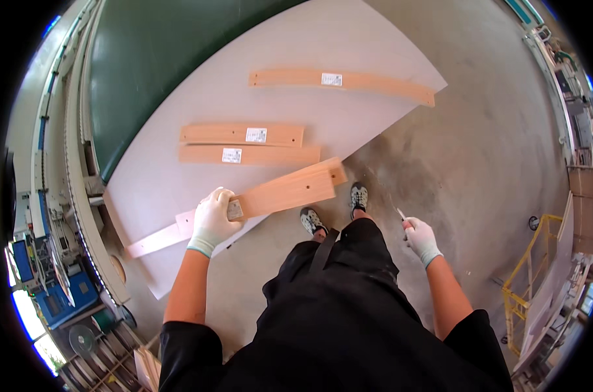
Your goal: The person uses a hand tool to remove labels and smooth the edges of several wooden furniture components, then moves the boards to a machine for further processing.
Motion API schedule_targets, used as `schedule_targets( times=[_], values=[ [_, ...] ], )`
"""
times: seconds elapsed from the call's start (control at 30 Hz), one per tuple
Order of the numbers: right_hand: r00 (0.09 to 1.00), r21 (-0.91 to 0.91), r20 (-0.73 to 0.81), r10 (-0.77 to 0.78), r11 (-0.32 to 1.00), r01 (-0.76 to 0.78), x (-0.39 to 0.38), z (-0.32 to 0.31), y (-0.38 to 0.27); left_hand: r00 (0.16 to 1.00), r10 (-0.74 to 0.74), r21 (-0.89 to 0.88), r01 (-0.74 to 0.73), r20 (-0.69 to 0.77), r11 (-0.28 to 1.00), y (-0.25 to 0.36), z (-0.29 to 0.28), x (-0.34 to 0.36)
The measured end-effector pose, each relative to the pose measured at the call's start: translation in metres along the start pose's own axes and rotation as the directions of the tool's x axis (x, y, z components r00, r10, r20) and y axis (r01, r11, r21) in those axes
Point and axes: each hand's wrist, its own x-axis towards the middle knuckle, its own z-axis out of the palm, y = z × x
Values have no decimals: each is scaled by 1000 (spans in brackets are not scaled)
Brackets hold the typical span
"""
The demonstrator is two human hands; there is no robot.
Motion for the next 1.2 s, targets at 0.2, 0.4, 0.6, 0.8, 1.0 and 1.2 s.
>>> schedule_targets(
  times=[0.2, 0.4, 0.6, 0.8, 1.0, 1.2],
  values=[
    [993, 73, 114, -41, 997, 33, 6, 55, 6, 936, 132, -57, -159, -327, 986, 68, -143, 17],
    [960, 26, 191, -203, 979, 202, 50, 86, 23, 650, -164, -379, -204, -742, 903, 98, -323, -19],
    [970, 357, -66, -236, 902, 244, 73, 88, 21, 352, -545, -645, -319, -761, 694, 49, -352, -76],
    [988, 862, 89, -123, 506, -15, 39, 68, -18, 305, -909, -931, -315, -282, 183, -54, -189, -106],
    [985, 790, 122, -123, 612, -21, 40, 63, 26, 124, -990, -995, -67, 65, -74, -108, -8, -118],
    [999, 643, 42, -22, 766, -10, 30, 81, 40, 106, -938, -943, 85, 330, -322, -134, 61, -125]
  ],
)
